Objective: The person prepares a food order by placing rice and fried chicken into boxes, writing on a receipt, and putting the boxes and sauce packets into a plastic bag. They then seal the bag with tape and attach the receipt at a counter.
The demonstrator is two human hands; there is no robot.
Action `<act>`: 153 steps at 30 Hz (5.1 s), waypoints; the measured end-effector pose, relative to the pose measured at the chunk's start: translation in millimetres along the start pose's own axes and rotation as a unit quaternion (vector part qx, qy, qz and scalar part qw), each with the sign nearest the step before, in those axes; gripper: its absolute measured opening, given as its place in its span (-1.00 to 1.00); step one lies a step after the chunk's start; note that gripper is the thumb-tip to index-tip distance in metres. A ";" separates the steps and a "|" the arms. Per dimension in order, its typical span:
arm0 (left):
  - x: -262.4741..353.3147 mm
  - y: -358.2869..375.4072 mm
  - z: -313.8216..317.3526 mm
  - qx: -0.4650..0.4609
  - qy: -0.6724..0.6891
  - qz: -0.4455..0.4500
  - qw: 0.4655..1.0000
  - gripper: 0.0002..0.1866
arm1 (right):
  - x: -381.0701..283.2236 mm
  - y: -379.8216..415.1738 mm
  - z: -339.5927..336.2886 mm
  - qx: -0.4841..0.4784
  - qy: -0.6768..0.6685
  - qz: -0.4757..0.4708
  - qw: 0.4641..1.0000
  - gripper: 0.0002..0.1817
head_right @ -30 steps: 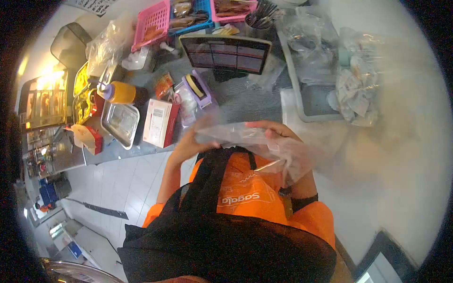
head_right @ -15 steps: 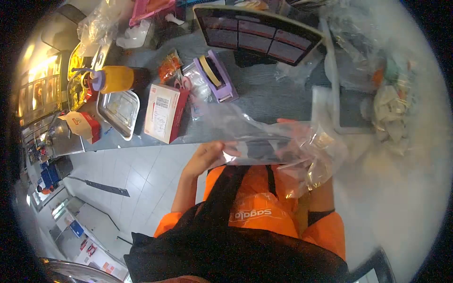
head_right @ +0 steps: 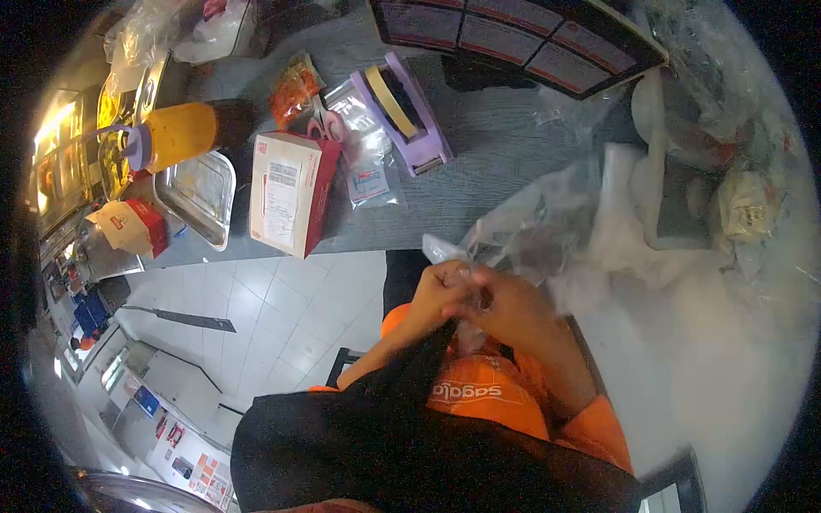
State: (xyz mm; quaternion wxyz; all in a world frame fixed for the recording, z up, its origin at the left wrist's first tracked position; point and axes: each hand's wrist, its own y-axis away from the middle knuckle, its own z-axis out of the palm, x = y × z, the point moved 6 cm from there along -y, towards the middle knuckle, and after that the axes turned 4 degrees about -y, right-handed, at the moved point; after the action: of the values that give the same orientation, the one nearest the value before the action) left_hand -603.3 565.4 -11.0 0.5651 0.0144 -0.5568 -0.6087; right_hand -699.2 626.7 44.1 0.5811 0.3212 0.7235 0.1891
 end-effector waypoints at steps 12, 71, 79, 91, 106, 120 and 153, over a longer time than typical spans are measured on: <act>83.4 53.0 -99.1 0.277 -0.314 0.205 0.885 -0.76 | -29.4 26.3 -112.9 0.419 0.086 -0.148 0.892 -0.83; 125.6 80.4 -273.9 0.006 -0.082 -0.023 0.996 -0.76 | -269.0 -80.4 81.3 0.193 0.133 -0.321 0.918 0.23; 206.9 40.9 -246.0 -0.113 0.223 0.079 0.965 -0.72 | -167.7 -72.5 141.6 0.342 0.004 -0.261 0.903 0.30; 181.9 34.7 -255.5 0.048 -0.388 0.143 0.909 -0.55 | -201.2 -56.3 75.4 0.368 -0.251 -0.253 0.859 0.29; 253.5 46.7 -219.0 -0.020 -0.341 0.296 0.892 -0.60 | -171.3 -52.3 135.7 0.282 0.296 0.001 0.913 0.04; 250.3 97.9 -269.7 0.171 -0.492 0.244 0.818 -0.79 | -183.2 -105.9 134.5 0.181 0.427 -0.051 0.884 -0.11; 234.8 51.9 -225.8 0.061 -0.347 0.186 0.917 -0.73 | -164.5 -147.7 111.3 0.292 0.100 -0.236 0.922 -0.82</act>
State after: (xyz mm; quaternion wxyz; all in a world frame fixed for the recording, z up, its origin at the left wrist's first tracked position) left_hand -507.1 264.2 82.9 0.4376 -0.2669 -0.7464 -0.4245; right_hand -608.9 396.4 38.6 0.4143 0.2761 0.8556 -0.1416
